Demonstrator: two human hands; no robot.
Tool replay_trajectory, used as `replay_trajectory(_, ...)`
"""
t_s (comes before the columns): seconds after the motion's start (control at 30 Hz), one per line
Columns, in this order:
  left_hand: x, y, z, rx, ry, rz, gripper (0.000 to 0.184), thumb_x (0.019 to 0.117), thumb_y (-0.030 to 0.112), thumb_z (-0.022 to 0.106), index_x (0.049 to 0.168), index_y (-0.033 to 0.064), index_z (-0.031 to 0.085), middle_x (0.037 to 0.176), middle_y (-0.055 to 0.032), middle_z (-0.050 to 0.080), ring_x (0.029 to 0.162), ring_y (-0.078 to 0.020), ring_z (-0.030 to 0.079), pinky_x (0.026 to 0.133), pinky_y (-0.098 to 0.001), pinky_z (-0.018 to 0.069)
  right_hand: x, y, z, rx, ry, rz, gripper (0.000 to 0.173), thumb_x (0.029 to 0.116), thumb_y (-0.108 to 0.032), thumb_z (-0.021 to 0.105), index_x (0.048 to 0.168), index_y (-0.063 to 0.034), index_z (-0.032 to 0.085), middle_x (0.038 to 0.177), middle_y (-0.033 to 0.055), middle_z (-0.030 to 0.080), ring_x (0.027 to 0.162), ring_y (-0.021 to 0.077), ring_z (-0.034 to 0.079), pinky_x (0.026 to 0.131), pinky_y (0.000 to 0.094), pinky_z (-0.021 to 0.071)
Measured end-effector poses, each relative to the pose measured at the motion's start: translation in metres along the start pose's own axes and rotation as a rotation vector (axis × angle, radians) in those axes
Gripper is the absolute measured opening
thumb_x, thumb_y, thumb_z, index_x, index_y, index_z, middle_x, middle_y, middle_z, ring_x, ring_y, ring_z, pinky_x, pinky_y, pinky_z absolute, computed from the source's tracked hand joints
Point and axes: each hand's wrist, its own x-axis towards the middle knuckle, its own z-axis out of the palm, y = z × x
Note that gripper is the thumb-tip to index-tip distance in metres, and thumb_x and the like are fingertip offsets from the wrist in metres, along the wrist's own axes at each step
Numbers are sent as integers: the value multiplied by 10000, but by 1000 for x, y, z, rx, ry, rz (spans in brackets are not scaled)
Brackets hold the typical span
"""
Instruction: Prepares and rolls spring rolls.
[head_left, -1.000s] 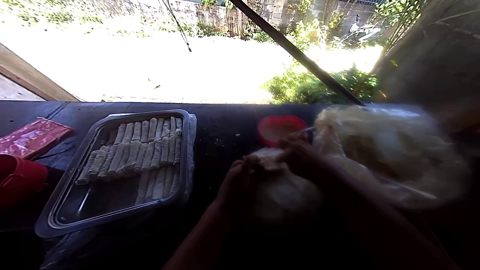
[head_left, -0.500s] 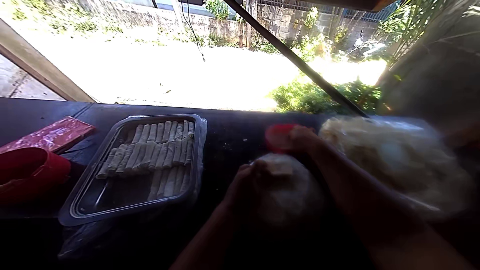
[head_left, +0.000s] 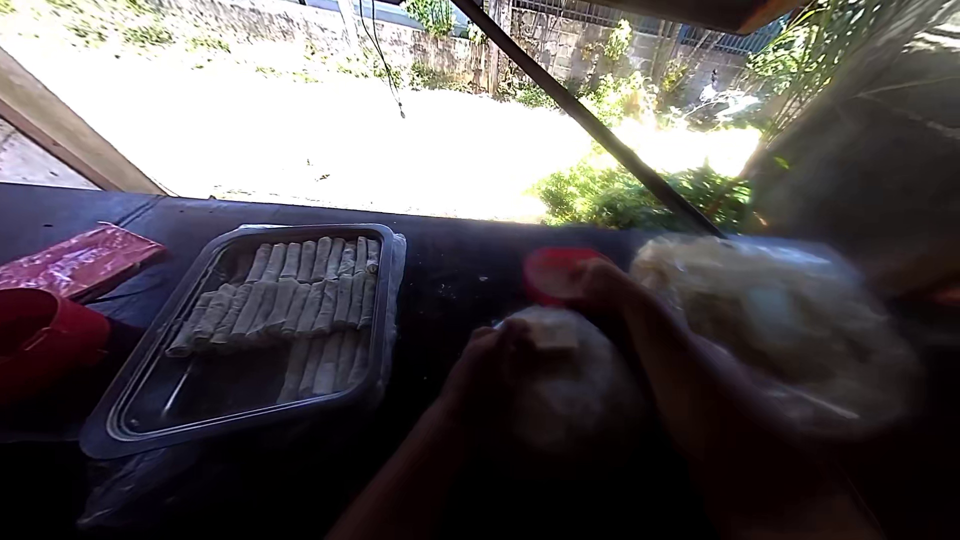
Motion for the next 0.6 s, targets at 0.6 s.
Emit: replay_trajectory(0.6, 1, -4, -1, -8, -22, 36, 277, 984, 264, 668, 1222, 134, 611, 1046, 76, 760, 1024, -57, 699, 1051, -396, 480, -102, 18, 50, -417, 201, -393, 547, 951, -84, 515, 1318, -459, 670, 1158, 26, 664, 1117, 245, 597, 973, 516, 427)
